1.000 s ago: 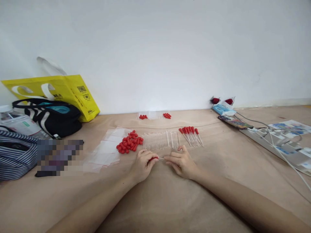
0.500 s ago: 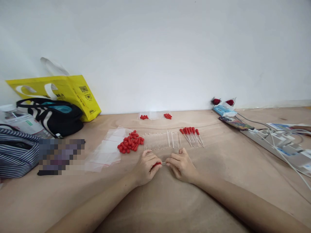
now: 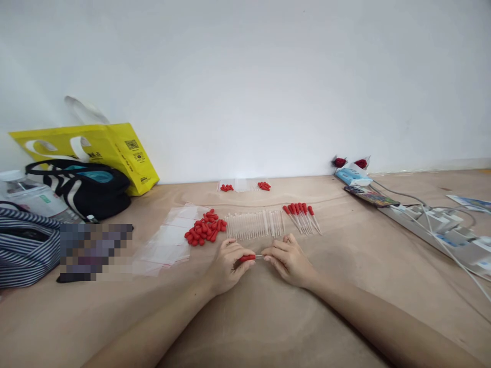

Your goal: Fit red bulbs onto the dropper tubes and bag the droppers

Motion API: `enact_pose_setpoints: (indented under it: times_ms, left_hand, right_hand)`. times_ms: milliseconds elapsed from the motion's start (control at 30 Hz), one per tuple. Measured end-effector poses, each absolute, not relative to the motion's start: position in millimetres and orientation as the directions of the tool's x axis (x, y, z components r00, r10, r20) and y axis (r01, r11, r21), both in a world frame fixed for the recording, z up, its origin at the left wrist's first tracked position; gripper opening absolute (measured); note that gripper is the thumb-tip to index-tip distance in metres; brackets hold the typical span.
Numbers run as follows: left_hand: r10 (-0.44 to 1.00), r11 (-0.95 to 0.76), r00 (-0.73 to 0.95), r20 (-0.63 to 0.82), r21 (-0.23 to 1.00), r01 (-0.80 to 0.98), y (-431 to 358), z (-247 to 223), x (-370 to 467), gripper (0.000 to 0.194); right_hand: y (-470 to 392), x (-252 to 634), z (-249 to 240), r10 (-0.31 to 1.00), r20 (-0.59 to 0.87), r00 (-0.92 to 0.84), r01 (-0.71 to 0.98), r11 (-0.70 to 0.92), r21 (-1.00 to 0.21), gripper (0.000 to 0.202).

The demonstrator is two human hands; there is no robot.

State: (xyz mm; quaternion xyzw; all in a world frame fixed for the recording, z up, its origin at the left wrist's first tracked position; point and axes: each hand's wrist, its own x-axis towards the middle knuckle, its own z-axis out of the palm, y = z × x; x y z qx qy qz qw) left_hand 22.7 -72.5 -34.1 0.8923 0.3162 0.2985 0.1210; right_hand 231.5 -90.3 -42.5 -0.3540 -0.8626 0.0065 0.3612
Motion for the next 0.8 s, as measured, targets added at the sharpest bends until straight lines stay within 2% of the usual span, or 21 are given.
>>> enact_pose_setpoints:
  times_ms: [200, 500, 600, 700, 800]
  left_hand:
    - [0.639, -0.769, 0.629, 0.442, 0.391, 0.506, -76, -29, 25, 0.014]
    - [0.653, -0.757, 0.62, 0.436, 0.361, 0.544, -76, -30, 25, 0.017]
    - [0.662, -0.749, 0.604, 0.443, 0.353, 0.561, -74, -30, 22, 0.012]
    - [0.703, -0.7, 0.502, 0.503, 0.367, 0.612, -71, -31, 17, 0.034]
    - [0.75, -0.636, 0.405, 0.523, 0.401, 0.659, -68, -33, 12, 0.041]
  right_hand:
    - [-88, 234, -44, 0.555, 0.64, -0.532, 0.626, 0.766, -0.143, 0.022]
    - [-90, 235, -36, 0.565, 0.566, -0.6, 0.621, 0.776, -0.116, 0.021]
    - [-90, 236, -37, 0.572, 0.576, -0.585, 0.651, 0.754, -0.088, 0.022]
    - [-83, 243, -40, 0.66, 0.594, -0.461, 0.742, 0.654, -0.151, 0.021]
    - [-66, 255, -41, 0.793, 0.593, -0.143, 0.865, 0.391, -0.314, 0.021]
